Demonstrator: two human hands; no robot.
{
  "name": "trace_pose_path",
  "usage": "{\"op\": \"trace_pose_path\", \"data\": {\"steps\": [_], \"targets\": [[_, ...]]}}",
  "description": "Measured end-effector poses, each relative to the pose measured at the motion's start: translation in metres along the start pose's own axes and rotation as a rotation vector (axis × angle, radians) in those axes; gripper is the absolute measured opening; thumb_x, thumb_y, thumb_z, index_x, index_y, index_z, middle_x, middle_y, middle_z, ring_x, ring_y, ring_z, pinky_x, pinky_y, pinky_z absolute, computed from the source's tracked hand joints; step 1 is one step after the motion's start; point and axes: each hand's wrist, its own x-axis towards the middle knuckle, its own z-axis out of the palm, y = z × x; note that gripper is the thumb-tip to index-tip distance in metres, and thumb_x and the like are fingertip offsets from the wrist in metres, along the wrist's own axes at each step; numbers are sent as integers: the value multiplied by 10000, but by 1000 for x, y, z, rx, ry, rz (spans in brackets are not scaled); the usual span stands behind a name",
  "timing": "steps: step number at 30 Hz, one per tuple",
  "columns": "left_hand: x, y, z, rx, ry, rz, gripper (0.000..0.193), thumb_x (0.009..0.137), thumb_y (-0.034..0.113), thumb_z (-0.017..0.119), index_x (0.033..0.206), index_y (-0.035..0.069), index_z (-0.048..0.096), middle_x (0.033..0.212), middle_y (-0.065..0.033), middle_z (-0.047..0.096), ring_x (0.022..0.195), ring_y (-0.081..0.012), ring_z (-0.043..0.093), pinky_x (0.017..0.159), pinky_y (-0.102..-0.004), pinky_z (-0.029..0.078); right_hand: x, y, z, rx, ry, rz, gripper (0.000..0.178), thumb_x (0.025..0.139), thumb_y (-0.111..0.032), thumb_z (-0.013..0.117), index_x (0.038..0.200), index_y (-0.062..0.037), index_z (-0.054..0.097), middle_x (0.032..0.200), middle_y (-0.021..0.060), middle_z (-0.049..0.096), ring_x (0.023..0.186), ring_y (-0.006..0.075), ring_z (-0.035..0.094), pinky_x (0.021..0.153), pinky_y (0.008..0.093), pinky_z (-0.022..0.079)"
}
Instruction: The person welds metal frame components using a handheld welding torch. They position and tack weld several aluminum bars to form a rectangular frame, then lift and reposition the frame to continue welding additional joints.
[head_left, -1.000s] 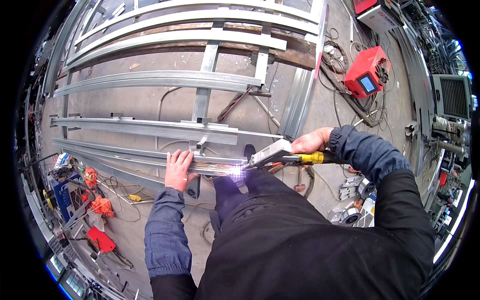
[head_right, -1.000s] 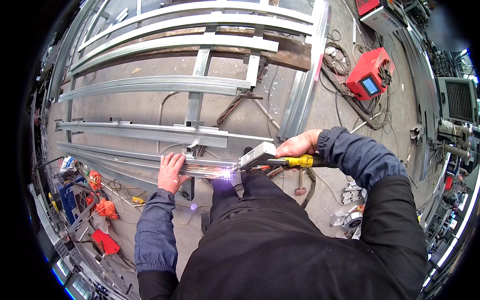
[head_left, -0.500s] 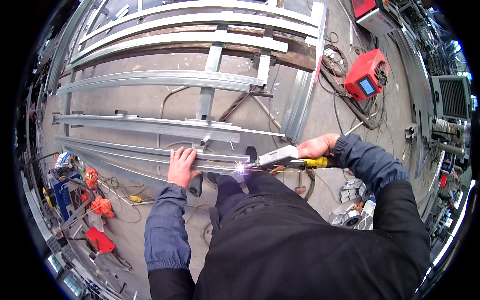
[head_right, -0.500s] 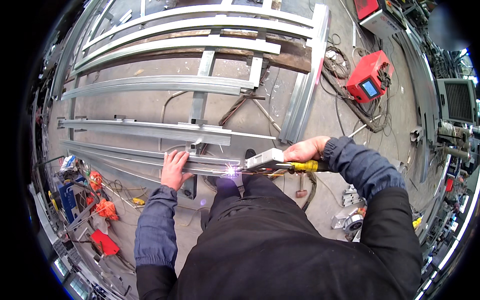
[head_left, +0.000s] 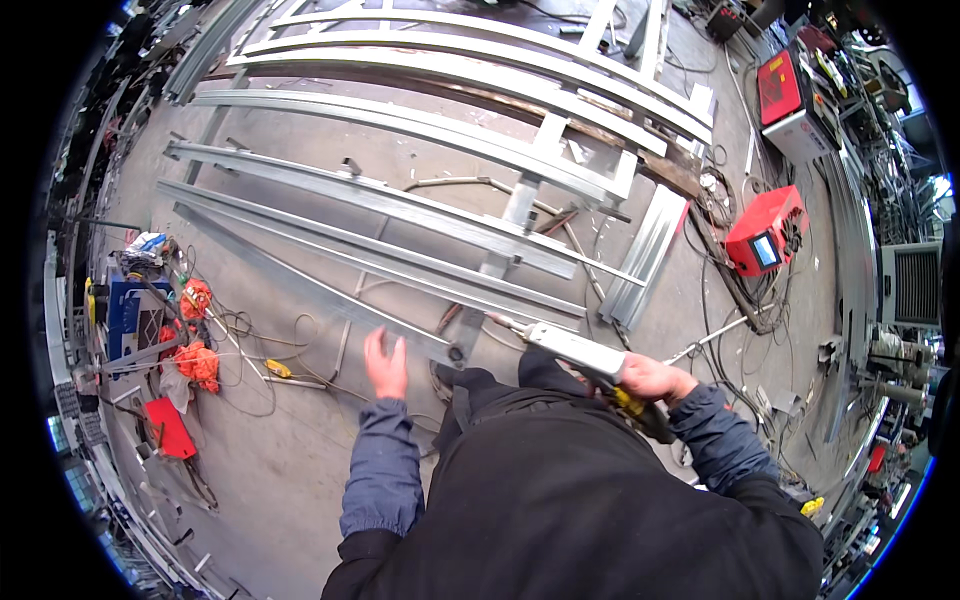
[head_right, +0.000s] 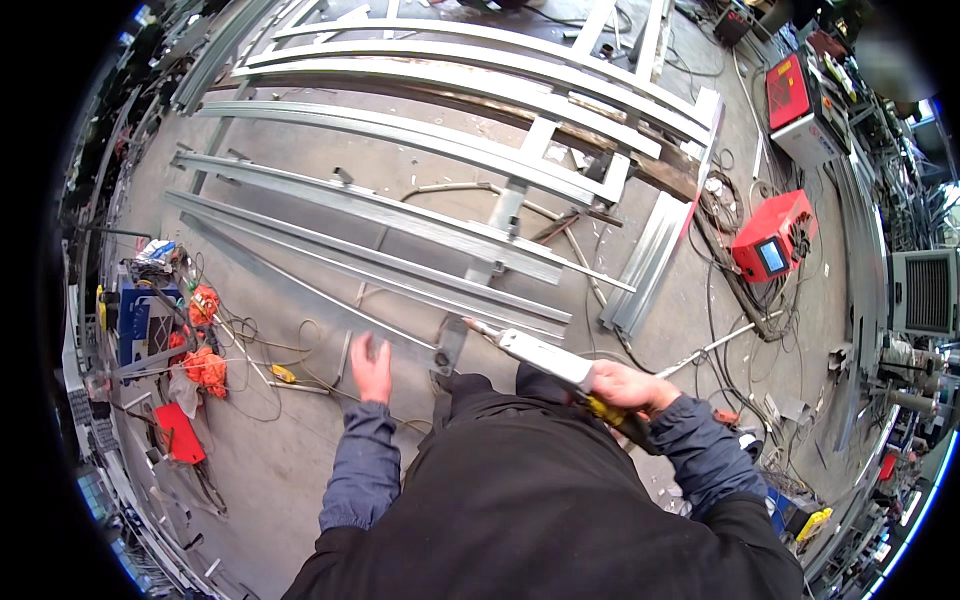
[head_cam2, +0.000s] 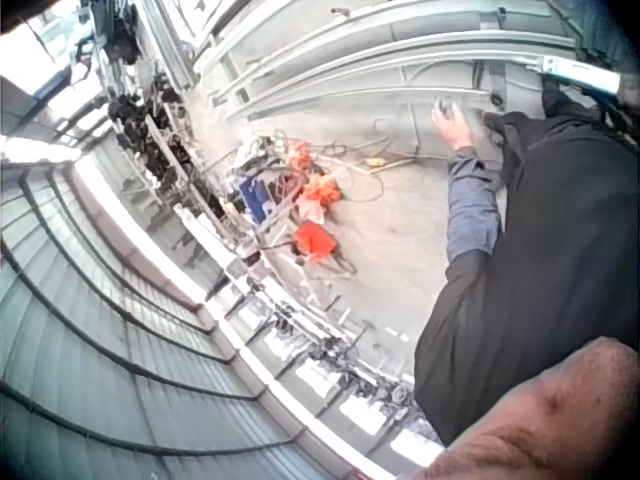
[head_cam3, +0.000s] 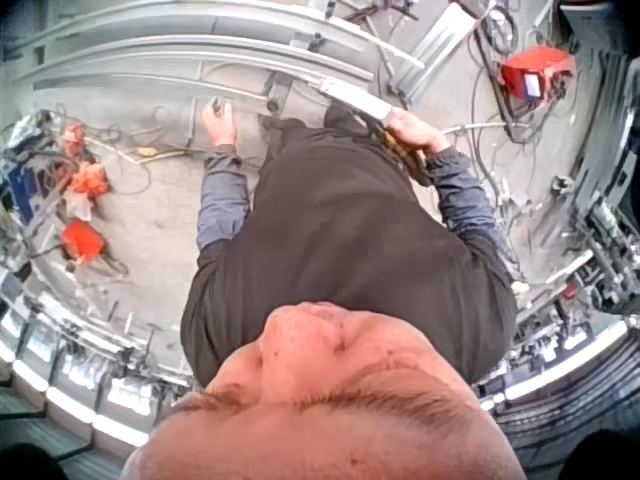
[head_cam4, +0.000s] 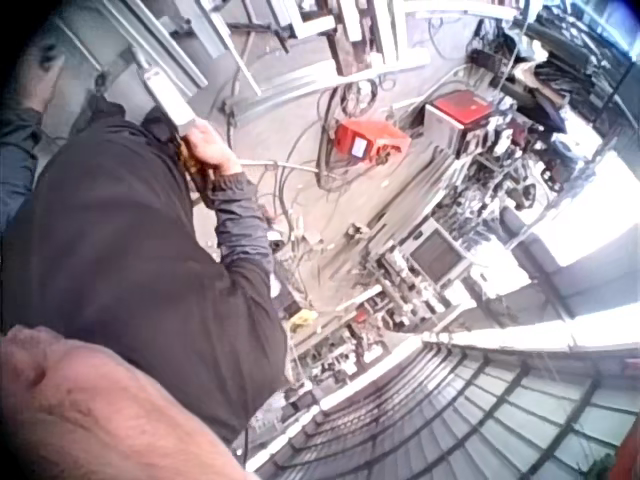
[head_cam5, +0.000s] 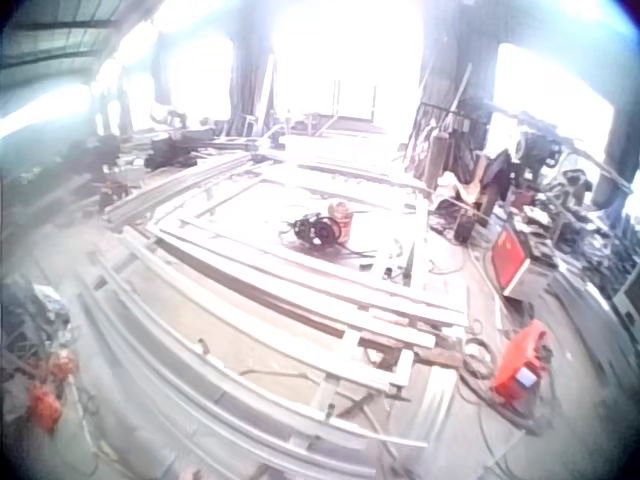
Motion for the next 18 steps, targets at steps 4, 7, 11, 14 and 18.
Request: {"op": "trace_pose_path", "data": {"steps": [4,7,11,14,18], "targets": [[-108,-138,-132,276,-315,-435,621,916,431,829,1297,-45,707,1273,-264,753,1185,-394,727,1042,-481,569,114,-11,85,-153,88,-207,442,1182,-268,508,1558,-41,561,1179,13,735,1066,113,636,978,298,513],[-202,-219,-239,576,-535,-729,704,846,528,830,1275,-27,767,1240,-282,773,1199,-410,733,1078,-494,563,201,-45,142,-180,117,35,426,1170,-312,554,1514,-67,607,1001,-22,652,914,84,553,812,299,511],[-242,-234,-304,306,-217,-859,600,895,333,862,1327,-61,729,1251,-249,780,1174,-352,746,1046,-450,582,325,-39,164,-481,251,38,522,1144,-483,583,1421,-51,680,1071,69,731,968,180,621,880,378,526],[-269,-211,-344,141,-40,-844,541,938,229,844,1355,-82,695,1249,-237,771,1146,-303,744,1007,-419,597,409,-38,177,-495,324,164,691,1110,-596,579,1459,-5,659,1247,161,755,1150,271,687,1007,414,525],[-282,-205,-369,-35,130,-863,533,967,185,820,1384,-102,656,1283,-232,746,1126,-272,734,982,-398,603,471,-36,169,-734,367,245,828,1075,-694,541,1453,33,662,1443,256,698,1360,392,655,1110,479,496]]}}
